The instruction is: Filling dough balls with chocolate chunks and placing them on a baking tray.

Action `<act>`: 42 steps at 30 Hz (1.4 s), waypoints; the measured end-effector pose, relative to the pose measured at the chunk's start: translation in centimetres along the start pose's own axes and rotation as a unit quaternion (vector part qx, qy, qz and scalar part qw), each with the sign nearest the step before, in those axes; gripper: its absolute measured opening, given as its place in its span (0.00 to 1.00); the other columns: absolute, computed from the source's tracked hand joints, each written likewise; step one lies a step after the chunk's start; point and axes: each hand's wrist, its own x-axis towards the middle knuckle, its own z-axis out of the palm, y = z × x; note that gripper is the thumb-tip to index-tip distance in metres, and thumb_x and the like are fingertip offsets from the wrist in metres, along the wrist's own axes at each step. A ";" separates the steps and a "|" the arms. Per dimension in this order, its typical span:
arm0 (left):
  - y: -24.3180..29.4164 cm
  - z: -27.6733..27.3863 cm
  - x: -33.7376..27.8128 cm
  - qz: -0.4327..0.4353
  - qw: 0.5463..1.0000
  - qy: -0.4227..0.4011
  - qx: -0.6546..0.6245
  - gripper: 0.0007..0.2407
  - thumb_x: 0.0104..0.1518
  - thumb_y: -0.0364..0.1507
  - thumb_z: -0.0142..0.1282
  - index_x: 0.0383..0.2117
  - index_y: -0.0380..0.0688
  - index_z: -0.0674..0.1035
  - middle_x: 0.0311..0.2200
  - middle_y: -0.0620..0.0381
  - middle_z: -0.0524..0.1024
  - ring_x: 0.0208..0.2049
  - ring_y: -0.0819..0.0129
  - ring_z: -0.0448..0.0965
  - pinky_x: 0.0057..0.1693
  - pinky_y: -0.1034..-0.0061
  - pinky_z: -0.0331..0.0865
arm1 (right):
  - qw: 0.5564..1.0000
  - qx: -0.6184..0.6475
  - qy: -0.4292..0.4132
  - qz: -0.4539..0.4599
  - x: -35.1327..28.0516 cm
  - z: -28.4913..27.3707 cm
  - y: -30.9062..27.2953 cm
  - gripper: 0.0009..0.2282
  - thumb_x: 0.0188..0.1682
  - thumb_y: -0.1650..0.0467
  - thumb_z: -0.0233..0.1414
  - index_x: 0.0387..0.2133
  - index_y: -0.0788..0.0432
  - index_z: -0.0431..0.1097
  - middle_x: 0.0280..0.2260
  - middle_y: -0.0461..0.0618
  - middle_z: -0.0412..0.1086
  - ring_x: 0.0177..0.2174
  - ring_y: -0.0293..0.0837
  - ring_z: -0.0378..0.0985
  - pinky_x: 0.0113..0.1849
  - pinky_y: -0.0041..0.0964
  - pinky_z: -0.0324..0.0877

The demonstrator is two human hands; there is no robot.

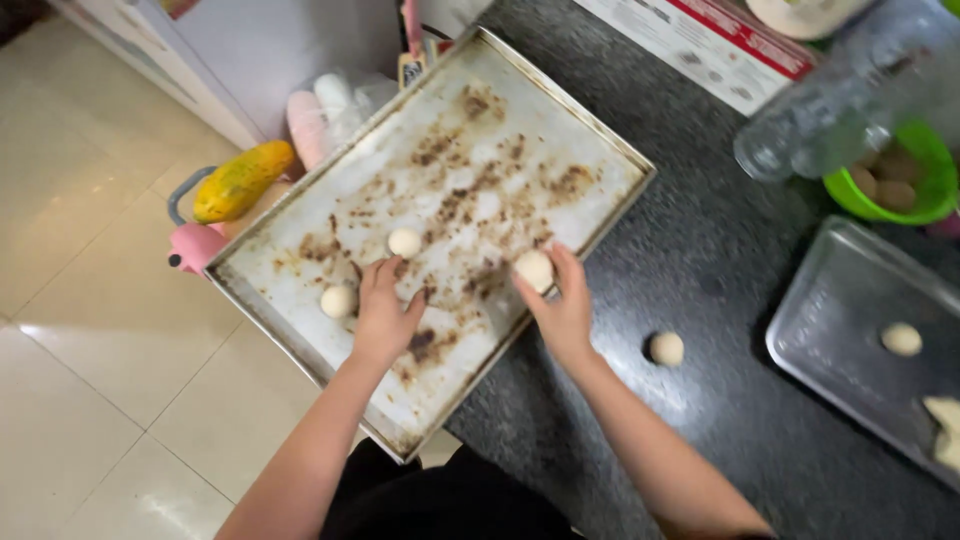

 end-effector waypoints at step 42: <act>3.5 0.8 -5.6 0.033 0.996 -0.051 0.063 0.22 0.42 0.26 0.57 0.48 0.43 0.68 0.46 0.48 0.60 0.47 0.50 0.66 0.52 0.64 0.63 | 0.930 -0.338 0.129 0.068 -5.3 -16.2 6.1 0.17 0.43 0.69 0.57 0.46 0.58 0.66 0.53 0.62 0.51 0.53 0.64 0.54 0.52 0.57 0.53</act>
